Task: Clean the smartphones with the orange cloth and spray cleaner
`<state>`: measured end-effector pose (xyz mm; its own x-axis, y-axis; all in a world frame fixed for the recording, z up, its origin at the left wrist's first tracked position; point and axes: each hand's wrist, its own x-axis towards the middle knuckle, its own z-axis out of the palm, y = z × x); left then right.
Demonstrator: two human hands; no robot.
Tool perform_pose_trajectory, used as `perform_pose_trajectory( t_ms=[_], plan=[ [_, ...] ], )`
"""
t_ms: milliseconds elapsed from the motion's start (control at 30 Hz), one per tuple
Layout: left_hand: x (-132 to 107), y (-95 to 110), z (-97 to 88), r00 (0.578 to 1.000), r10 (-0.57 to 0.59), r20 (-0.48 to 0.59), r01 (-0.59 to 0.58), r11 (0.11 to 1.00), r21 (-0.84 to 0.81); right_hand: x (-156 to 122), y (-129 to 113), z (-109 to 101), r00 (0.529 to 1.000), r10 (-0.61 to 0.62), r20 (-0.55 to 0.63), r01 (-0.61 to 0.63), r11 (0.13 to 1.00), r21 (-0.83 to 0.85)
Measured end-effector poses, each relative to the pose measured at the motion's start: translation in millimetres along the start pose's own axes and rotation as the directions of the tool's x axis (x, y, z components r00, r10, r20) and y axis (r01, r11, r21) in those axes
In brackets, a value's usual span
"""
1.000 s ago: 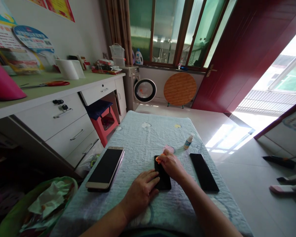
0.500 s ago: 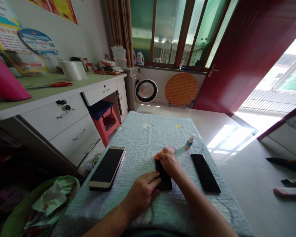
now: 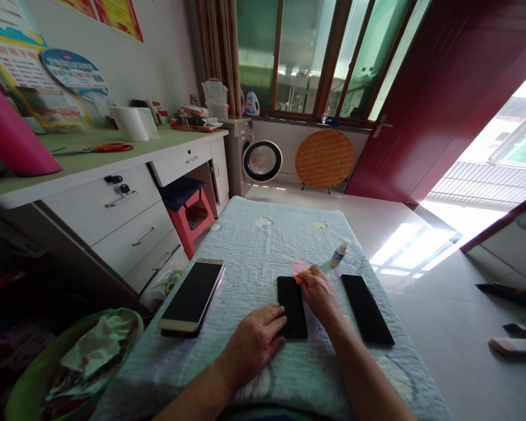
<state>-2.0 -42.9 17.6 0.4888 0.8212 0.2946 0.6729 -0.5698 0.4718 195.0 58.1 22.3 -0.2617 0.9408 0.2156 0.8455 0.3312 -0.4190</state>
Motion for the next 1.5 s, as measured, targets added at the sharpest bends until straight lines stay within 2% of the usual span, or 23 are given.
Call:
perform_pose_trajectory(
  t_ms=[133,400,567,833,1067,1300,1400,1500],
  plan=[
    [-0.8,-1.4,0.7,1.000,-0.007,0.007,0.007,1.000,-0.013,0.5,-11.9,6.6,1.000,-0.029,0.009,0.029,1.000,0.012],
    [-0.6,-1.1,-0.9,1.000,-0.021,0.004,0.021,0.998,-0.058,-0.4,-33.8,16.0,0.980,-0.182,0.084,0.177,0.983,0.054],
    [-1.9,-2.6,0.7,1.000,-0.023,-0.001,0.022,0.998,-0.065,2.9,-27.2,13.0,0.984,-0.161,0.073,0.156,0.985,0.072],
    [-2.7,-5.0,3.0,0.999,-0.040,-0.008,0.040,0.997,-0.064,8.6,-14.9,10.7,1.000,-0.029,0.005,0.029,1.000,0.008],
    [-1.9,-4.0,0.9,0.999,-0.041,-0.009,0.040,0.996,-0.079,3.7,-26.9,9.8,0.987,-0.141,0.075,0.136,0.988,0.072],
    [0.3,0.1,-6.5,1.000,-0.027,0.001,0.027,0.990,-0.136,-9.4,-22.8,3.5,0.931,-0.336,0.145,0.292,0.920,0.261],
    [-0.1,-1.6,-5.4,0.999,-0.035,0.006,0.035,0.991,-0.126,-7.2,-23.7,4.7,0.928,-0.340,0.150,0.301,0.924,0.235],
    [-1.3,-3.2,-3.1,0.999,-0.046,0.011,0.047,0.994,-0.096,0.5,-27.3,7.1,0.945,-0.295,0.138,0.273,0.948,0.162]
  ],
)
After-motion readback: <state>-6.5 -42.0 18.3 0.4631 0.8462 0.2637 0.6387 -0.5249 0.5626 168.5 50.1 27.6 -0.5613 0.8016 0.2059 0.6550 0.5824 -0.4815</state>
